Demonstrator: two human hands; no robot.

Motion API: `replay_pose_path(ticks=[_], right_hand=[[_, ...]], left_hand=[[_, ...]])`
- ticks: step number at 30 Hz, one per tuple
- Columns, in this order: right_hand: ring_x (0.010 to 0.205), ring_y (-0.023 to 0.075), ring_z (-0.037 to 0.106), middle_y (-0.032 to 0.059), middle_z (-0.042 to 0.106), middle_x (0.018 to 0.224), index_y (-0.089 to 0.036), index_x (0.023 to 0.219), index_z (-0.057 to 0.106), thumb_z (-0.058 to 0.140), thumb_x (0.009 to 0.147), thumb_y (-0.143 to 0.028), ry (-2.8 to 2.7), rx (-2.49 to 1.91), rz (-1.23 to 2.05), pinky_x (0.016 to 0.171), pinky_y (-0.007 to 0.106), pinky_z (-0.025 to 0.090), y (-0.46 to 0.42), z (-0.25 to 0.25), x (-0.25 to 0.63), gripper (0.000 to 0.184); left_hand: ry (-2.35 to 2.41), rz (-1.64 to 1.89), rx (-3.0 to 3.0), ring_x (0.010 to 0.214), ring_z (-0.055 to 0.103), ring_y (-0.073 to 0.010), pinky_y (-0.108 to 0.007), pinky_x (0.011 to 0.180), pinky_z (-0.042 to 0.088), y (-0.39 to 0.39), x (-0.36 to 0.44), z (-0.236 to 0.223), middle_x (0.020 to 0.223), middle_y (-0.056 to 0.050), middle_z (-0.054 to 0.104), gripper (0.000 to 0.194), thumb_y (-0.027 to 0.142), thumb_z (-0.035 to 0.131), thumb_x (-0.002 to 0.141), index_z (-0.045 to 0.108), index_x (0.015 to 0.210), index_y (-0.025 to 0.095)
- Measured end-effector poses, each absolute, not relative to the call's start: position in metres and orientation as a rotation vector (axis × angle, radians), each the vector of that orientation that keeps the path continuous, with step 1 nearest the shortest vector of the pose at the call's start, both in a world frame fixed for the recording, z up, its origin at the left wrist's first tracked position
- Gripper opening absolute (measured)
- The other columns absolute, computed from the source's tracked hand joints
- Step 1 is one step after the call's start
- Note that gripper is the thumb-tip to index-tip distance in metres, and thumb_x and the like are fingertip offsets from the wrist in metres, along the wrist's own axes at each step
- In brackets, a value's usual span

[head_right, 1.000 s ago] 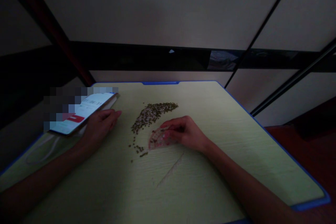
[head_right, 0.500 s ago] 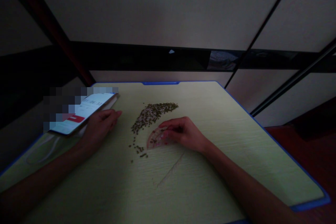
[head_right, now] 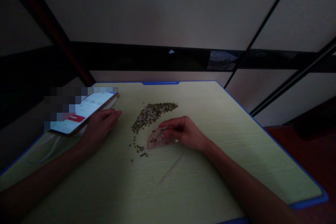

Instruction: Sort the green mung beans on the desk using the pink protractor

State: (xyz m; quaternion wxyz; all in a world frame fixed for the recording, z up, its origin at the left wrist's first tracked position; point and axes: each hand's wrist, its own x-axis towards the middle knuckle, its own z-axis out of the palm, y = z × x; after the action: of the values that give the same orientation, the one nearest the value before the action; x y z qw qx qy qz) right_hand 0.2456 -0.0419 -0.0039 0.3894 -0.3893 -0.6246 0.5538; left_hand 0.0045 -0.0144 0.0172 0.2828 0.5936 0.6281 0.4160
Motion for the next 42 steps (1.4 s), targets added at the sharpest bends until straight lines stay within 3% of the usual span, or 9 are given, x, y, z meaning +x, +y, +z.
replay_pose_path(ticks=[8, 42], right_hand=[[0.065, 0.0135, 0.065, 0.0042, 0.071, 0.078, -0.015, 0.086, 0.069, 0.068, 0.066, -0.018, -1.553, -0.982, 1.589, 0.058, 0.024, 0.054, -0.0455, -0.0012, 0.2452, 0.02], [0.064, 0.0129, 0.064, 0.0057, 0.07, 0.079, -0.013, 0.092, 0.068, 0.065, 0.069, -0.02, -1.713, -0.934, 1.449, 0.062, 0.025, 0.053, -0.0442, -0.0042, 0.2392, 0.024]], left_hand=[[1.683, 1.096, 1.578, 0.038, 0.029, -0.0081, -0.024, 0.041, 0.025, -0.0152, 0.0046, 0.017, 0.036, 0.007, 0.032, 0.034, 0.03, 0.049, 0.07, 0.033, 0.042, 0.02], [1.69, 1.103, 1.611, 0.039, 0.029, -0.0084, -0.024, 0.042, 0.025, -0.0153, 0.0056, 0.0171, 0.037, 0.006, 0.032, 0.033, 0.03, 0.048, 0.069, 0.032, 0.042, 0.02]])
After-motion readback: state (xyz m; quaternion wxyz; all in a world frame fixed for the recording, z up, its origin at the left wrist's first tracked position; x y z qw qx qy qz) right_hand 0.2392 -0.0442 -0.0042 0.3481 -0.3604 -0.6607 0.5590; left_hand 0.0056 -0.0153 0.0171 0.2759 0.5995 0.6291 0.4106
